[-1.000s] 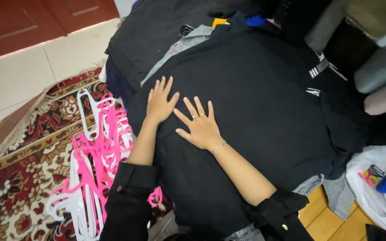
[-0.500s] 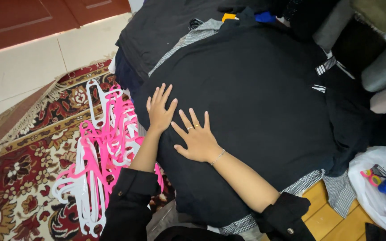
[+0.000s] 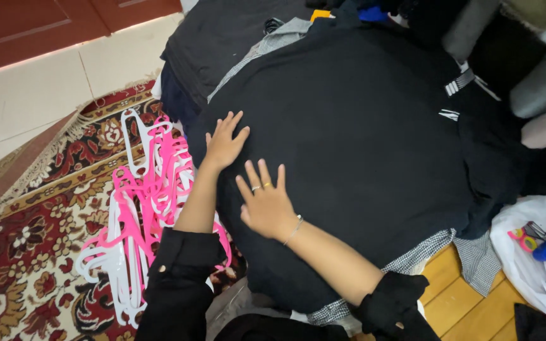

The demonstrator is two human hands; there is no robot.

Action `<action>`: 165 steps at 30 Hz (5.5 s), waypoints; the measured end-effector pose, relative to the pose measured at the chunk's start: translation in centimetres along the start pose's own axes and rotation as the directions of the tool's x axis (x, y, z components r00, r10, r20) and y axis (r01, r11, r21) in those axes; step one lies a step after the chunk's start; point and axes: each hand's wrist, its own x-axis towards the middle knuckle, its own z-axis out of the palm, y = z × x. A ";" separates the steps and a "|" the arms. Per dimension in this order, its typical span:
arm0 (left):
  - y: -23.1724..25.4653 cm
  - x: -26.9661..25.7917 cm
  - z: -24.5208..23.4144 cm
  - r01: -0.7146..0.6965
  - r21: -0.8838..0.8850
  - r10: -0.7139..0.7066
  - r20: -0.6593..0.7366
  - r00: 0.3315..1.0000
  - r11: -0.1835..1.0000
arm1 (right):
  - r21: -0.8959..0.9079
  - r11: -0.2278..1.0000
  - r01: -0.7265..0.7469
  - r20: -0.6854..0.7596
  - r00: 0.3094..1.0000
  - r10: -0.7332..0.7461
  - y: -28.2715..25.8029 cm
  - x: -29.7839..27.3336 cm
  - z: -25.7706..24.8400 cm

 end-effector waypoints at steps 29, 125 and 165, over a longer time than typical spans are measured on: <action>27.3 -10.2 12.3 -0.644 0.219 0.608 0.215 0.765 0.733 | 0.176 0.636 -0.752 -0.659 0.390 0.643 26.2 -11.4 0.0; 36.6 -27.1 42.0 0.494 -0.681 0.757 0.650 0.066 0.541 | -0.064 0.198 -0.978 -0.730 0.181 0.659 21.7 -41.1 14.2; 36.8 -27.8 41.1 0.488 -0.710 0.765 0.632 0.125 0.507 | -0.076 0.162 -0.984 -0.747 0.164 0.644 21.2 -40.4 13.7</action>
